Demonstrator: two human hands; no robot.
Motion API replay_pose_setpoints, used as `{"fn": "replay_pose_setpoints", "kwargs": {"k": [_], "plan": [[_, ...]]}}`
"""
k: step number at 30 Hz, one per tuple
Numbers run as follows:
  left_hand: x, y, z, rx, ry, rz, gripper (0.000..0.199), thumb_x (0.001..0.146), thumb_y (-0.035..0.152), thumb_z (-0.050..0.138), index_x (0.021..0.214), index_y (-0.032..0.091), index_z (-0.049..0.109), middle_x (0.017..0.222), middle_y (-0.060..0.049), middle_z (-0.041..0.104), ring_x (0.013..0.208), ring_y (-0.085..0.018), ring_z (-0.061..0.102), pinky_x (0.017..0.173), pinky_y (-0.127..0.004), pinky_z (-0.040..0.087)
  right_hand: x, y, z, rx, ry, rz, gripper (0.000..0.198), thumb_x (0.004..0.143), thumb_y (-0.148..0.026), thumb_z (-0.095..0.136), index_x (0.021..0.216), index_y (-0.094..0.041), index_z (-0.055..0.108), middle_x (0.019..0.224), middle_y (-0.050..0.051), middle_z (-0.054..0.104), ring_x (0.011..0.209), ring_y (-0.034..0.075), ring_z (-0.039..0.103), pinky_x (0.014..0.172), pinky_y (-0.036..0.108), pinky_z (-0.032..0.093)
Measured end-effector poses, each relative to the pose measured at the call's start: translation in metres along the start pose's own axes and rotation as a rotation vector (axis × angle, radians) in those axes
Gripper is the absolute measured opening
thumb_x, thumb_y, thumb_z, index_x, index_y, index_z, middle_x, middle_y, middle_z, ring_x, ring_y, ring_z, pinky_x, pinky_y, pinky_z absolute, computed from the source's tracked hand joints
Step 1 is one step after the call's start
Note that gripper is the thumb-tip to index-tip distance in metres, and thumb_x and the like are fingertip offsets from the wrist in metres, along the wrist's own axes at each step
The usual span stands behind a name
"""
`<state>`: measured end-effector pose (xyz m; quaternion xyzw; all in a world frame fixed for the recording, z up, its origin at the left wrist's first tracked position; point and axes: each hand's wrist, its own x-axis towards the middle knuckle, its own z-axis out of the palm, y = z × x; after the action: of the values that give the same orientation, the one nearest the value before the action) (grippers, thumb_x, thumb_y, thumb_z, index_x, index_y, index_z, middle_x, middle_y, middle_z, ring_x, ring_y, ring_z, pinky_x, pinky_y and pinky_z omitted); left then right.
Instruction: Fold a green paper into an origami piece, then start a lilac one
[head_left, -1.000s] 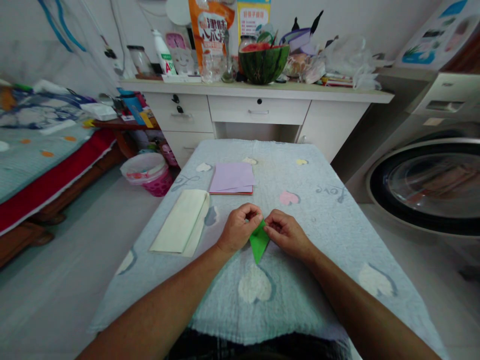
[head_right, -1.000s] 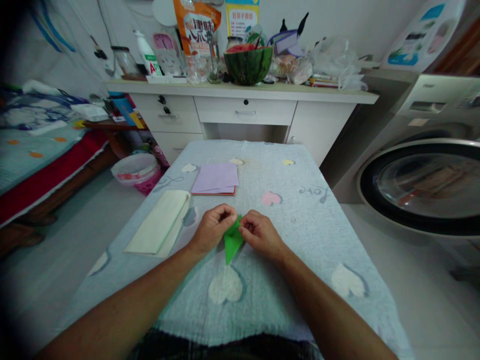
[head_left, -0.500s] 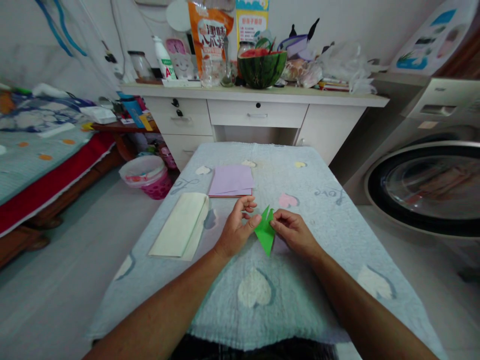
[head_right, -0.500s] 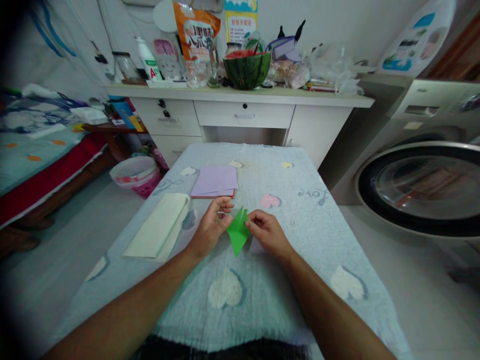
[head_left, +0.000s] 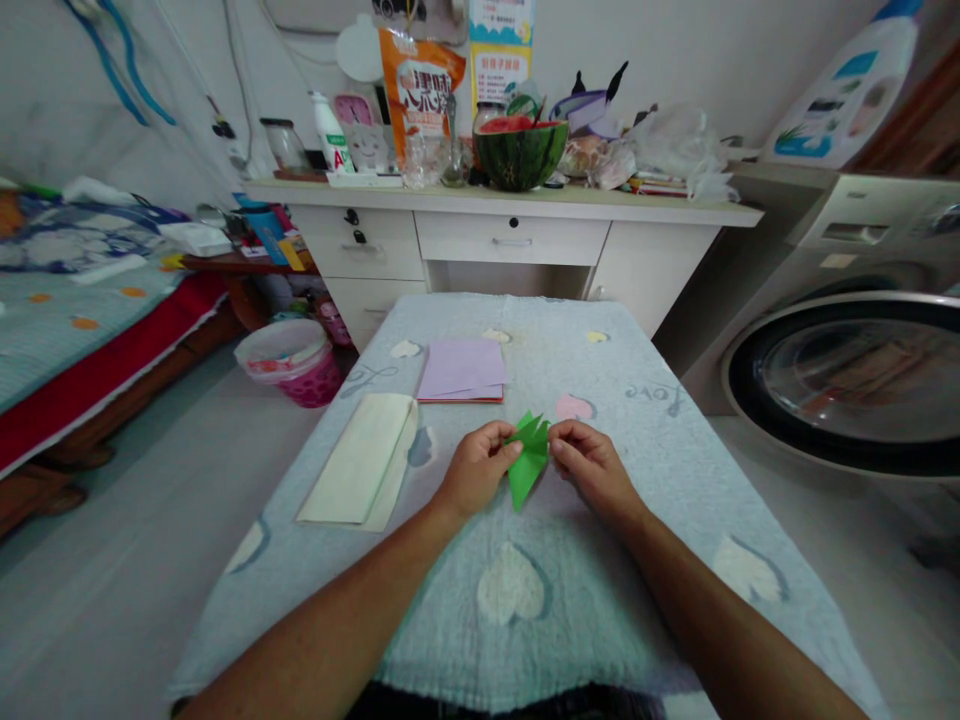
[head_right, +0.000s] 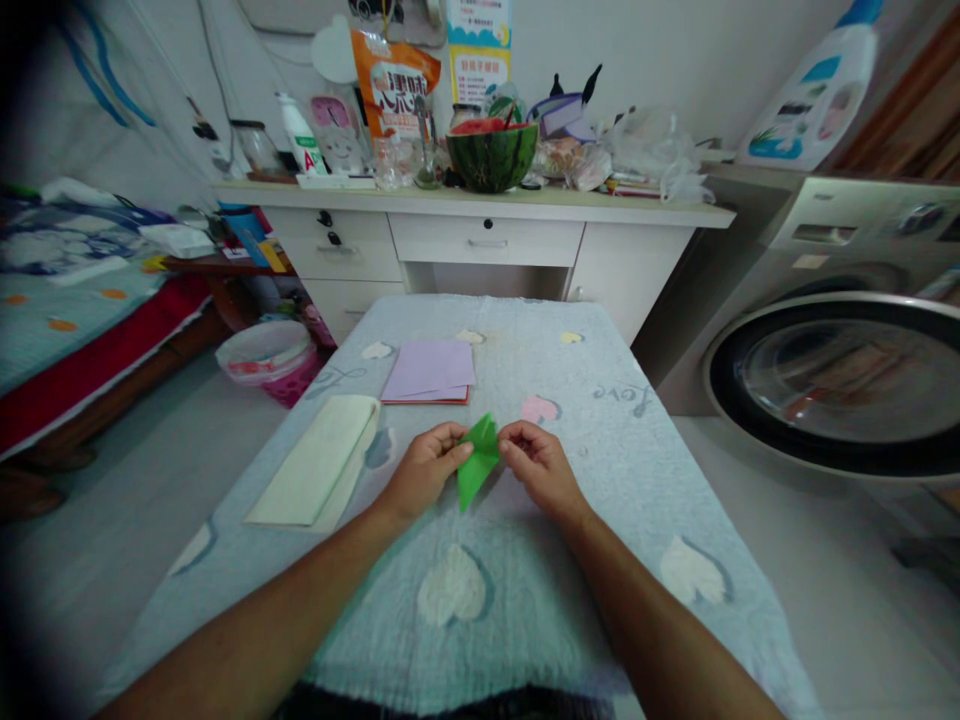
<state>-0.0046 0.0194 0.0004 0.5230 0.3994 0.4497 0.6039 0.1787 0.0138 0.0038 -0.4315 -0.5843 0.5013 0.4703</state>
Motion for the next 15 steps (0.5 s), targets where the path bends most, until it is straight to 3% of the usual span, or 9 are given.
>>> {"fn": "replay_pose_setpoints", "kwargs": {"k": [3,6,10,15], "plan": [[0.0024,-0.0004,-0.0021,-0.065,0.023,-0.012,0.020,0.078,0.032,0.062,0.087,0.014,0.061,0.077,0.000,0.063,0.066,-0.011,0.057,0.064,-0.022,0.042,-0.0013,-0.0027,-0.0018,-0.121,0.044,-0.041,0.020,0.087,-0.038,0.054,0.092,-0.020,0.062,0.070,-0.001,0.054,0.061,0.013,0.048,0.056,0.025,0.040],[0.0015,0.0012,-0.0025,-0.166,-0.019,-0.056,0.022,0.076,0.026,0.061,0.096,0.017,0.055,0.080,0.000,0.064,0.065,-0.011,0.058,0.062,-0.022,0.042,-0.0003,-0.0051,-0.0032,-0.337,0.064,-0.207,0.017,0.089,-0.032,0.051,0.089,-0.021,0.063,0.084,0.004,0.058,0.080,0.018,0.054,0.075,0.032,0.044],[-0.0023,0.0036,-0.0002,-0.206,-0.113,-0.118,0.050,0.072,0.020,0.059,0.118,0.023,0.041,0.081,0.002,0.063,0.061,-0.011,0.058,0.056,-0.021,0.039,-0.0002,-0.0056,-0.0032,-0.528,0.018,-0.381,0.020,0.089,-0.025,0.050,0.104,-0.024,0.064,0.111,0.009,0.057,0.110,0.024,0.050,0.099,0.044,0.036],[-0.0019,0.0011,0.0024,-0.172,-0.118,-0.085,0.070,0.071,0.024,0.066,0.132,0.024,0.033,0.078,0.004,0.057,0.061,-0.009,0.054,0.056,-0.021,0.037,-0.0041,-0.0054,-0.0024,-0.729,-0.074,-0.458,0.041,0.085,-0.022,0.053,0.125,-0.029,0.057,0.133,0.009,0.049,0.126,0.029,0.038,0.106,0.054,0.026]]}}
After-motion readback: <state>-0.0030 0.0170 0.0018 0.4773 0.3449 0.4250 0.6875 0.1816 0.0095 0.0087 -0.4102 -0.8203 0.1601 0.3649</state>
